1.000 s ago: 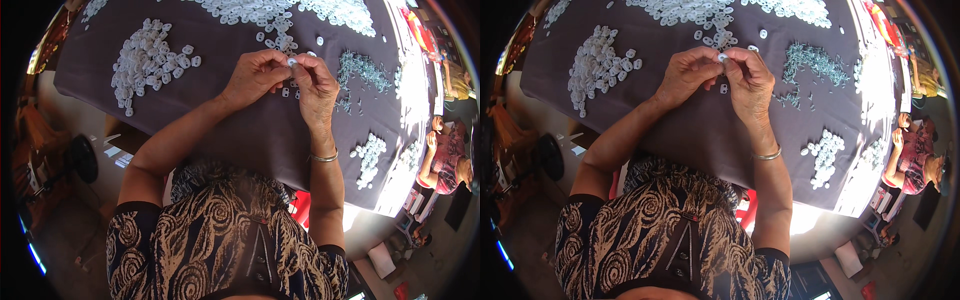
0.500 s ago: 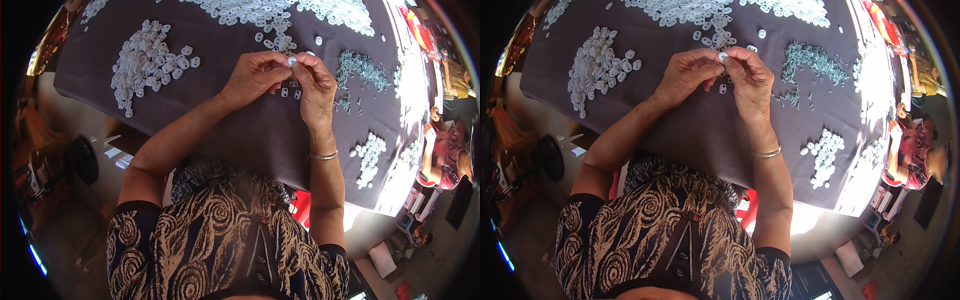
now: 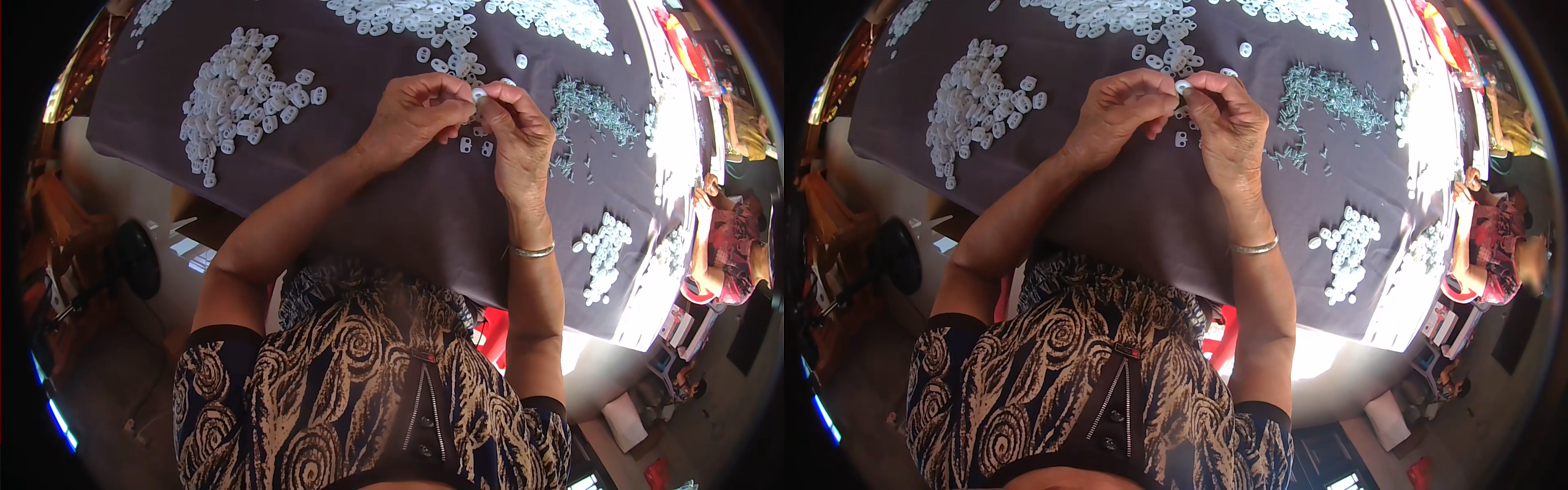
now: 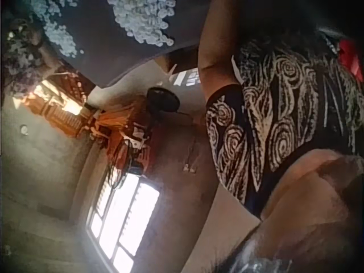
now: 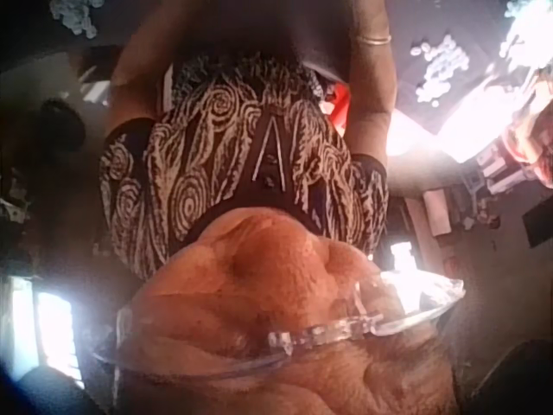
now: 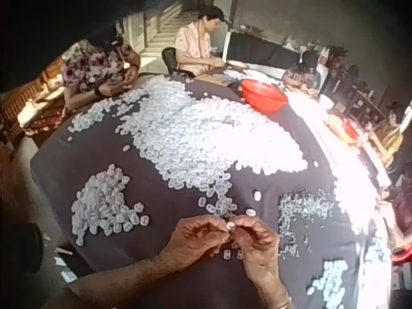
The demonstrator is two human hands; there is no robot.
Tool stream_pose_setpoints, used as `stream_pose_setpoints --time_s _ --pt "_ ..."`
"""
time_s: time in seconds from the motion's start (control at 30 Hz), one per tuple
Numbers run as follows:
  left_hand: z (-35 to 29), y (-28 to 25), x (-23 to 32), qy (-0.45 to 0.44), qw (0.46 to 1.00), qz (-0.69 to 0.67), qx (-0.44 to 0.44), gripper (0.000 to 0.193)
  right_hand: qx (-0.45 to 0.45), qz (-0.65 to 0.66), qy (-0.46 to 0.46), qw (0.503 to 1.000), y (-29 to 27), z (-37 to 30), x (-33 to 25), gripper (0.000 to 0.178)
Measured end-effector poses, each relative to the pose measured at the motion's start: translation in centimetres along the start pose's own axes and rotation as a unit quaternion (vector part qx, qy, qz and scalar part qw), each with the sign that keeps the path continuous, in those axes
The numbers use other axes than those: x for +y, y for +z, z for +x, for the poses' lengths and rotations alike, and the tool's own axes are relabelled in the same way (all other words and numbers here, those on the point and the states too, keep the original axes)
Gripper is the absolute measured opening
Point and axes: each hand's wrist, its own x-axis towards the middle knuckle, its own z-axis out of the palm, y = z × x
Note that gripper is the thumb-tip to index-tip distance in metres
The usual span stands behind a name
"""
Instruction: Assembling small white plastic components by hand on a workshop table.
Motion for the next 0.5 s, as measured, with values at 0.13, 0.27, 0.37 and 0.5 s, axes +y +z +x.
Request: stream_pose_setpoints --time_s 0.13,0.27,0.37,0.5 --pt "0.0 -0.4 0.6 -0.013 0.997 -0.069 -0.020 0.008 0.007 0.017 0.028 0.999 -0.7 0.2 -0.7 0.009" --pt "0.4 -0.6 0.0 0.020 0.999 -0.018 0.034 0.008 0.038 -0.053 0.015 0.998 -1.3 0.4 -1.6 0.009" --pt "0.4 -0.3 -0.5 0.060 0.997 0.026 0.036 0.009 0.091 -0.277 -0.166 0.942 -0.9 0.2 -4.5 0.010" --pt "0.2 0.1 -0.7 0.055 0.998 0.026 0.027 0.008 -0.043 -0.523 -0.134 0.841 -4.0 1.1 -3.1 0.011"
